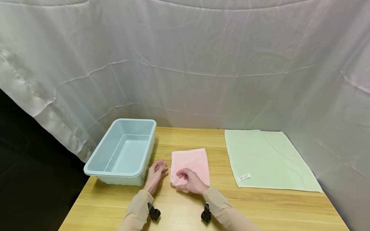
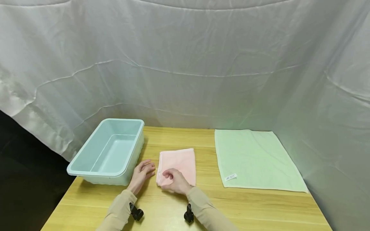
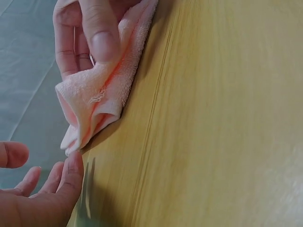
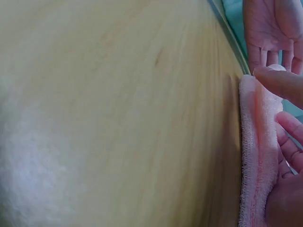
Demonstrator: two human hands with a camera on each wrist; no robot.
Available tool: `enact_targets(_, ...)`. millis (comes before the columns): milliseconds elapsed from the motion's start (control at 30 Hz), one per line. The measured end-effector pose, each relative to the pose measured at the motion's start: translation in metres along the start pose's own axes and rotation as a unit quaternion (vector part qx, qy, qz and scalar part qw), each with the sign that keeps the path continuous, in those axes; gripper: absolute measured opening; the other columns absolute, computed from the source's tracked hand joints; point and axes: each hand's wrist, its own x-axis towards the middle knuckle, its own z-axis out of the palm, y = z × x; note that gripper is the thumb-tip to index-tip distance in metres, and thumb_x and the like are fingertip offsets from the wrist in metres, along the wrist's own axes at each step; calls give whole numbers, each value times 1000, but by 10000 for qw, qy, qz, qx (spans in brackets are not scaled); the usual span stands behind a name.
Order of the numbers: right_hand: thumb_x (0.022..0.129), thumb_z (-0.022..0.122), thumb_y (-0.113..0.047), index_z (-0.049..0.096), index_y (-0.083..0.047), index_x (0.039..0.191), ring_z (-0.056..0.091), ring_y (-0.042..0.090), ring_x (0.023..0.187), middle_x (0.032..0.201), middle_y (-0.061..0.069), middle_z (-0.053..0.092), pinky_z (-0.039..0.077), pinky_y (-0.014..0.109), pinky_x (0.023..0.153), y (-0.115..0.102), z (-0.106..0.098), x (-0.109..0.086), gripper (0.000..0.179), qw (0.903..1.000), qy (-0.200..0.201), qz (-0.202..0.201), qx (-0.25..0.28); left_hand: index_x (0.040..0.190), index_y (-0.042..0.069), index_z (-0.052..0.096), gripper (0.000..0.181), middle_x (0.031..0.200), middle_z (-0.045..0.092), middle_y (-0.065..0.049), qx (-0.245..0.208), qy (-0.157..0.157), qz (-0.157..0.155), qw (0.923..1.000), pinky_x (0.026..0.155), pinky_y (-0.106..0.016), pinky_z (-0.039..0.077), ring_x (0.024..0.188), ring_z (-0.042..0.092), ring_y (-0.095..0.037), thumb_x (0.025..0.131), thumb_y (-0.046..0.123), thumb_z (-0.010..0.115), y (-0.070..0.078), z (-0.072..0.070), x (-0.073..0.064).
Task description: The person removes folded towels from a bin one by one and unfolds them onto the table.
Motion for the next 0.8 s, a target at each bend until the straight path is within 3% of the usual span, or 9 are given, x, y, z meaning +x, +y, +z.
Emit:
enact_targets(267, 71, 88, -8, 65, -2, 111, 46, 5, 82, 92, 5, 61, 42, 19, 74, 3, 5, 2, 46, 9992, 137, -129, -346, 143, -10, 40, 43, 140, 51, -36, -9, 10, -16, 10000, 91, -32, 60, 115, 63, -31, 103, 4, 48, 1, -2, 0)
enact_targets(533, 82, 77, -7, 71, -3, 104, 47, 2, 75, 85, 4, 66, 42, 16, 69, 4, 9, 2, 23, 9975, 406, -211, -540, 143, -11, 39, 42, 140, 50, -37, -98, -1, 61, 9999, 89, -31, 60, 113, 64, -31, 104, 5, 46, 0, -5, 1)
enact_targets(800, 88, 65, -1, 73, -1, 102, 47, 0, 72, 84, 6, 68, 42, 16, 65, 3, 8, 1, 16, 9953, 728, -309, -560, 143, -12, 37, 42, 141, 49, -38, -93, -105, 103, 9998, 89, -30, 60, 112, 65, -28, 106, 7, 42, -1, -6, 0)
